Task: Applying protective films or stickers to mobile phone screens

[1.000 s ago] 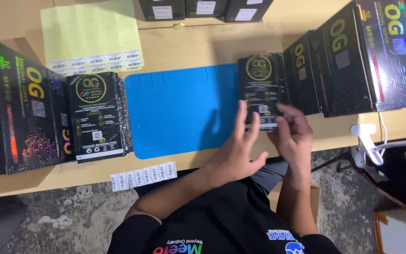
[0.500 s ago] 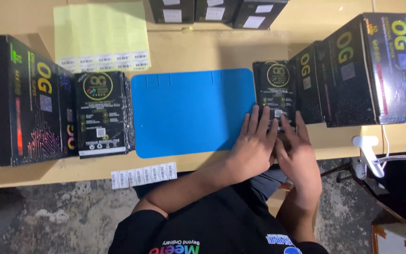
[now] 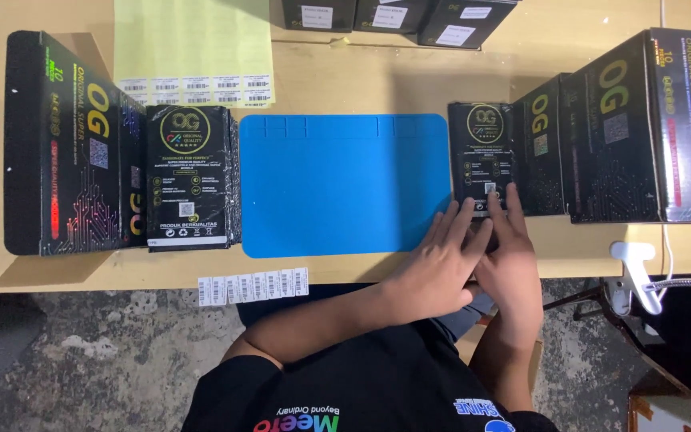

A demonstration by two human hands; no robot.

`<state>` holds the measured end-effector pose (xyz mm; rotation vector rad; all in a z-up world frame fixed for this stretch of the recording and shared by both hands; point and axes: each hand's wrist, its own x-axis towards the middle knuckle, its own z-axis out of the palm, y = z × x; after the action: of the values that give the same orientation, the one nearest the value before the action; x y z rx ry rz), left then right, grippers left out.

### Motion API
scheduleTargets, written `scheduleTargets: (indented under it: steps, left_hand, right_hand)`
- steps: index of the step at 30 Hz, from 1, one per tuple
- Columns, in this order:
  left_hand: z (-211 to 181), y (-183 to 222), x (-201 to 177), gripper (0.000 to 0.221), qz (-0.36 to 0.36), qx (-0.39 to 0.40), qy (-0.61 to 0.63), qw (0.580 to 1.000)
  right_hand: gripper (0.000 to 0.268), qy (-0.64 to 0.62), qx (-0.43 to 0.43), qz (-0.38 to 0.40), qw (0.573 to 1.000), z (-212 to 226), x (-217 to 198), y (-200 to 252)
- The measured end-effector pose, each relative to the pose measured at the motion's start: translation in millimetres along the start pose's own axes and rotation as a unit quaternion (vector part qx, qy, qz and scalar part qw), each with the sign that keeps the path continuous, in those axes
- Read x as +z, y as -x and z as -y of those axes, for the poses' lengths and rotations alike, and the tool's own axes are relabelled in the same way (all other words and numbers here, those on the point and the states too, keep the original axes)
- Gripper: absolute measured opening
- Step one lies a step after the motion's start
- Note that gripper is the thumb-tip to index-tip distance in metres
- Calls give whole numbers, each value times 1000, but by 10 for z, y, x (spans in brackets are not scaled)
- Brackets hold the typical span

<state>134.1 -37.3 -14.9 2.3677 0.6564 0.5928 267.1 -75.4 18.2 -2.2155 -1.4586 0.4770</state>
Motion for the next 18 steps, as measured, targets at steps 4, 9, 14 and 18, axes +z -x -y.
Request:
scheduleTargets:
  steps: [4,9,14,18]
  left_hand:
    - [44,217,-73,100,24,18,20,999]
    - [115,698,-572,81,63,79,156,983]
    - [304,1171,-1249,56,36,-9,341,939]
    - [470,1571,-1493,39,-91,-39,402,910]
  right_hand:
    - [67,-11,13,4,1000,256,-99,27]
    - [55,-96,-96,-53,989,244,-55,73]
    - [37,-134,-211,-10,968,378,116,19]
    - [32,-147,-261,37,953,655,248,-28]
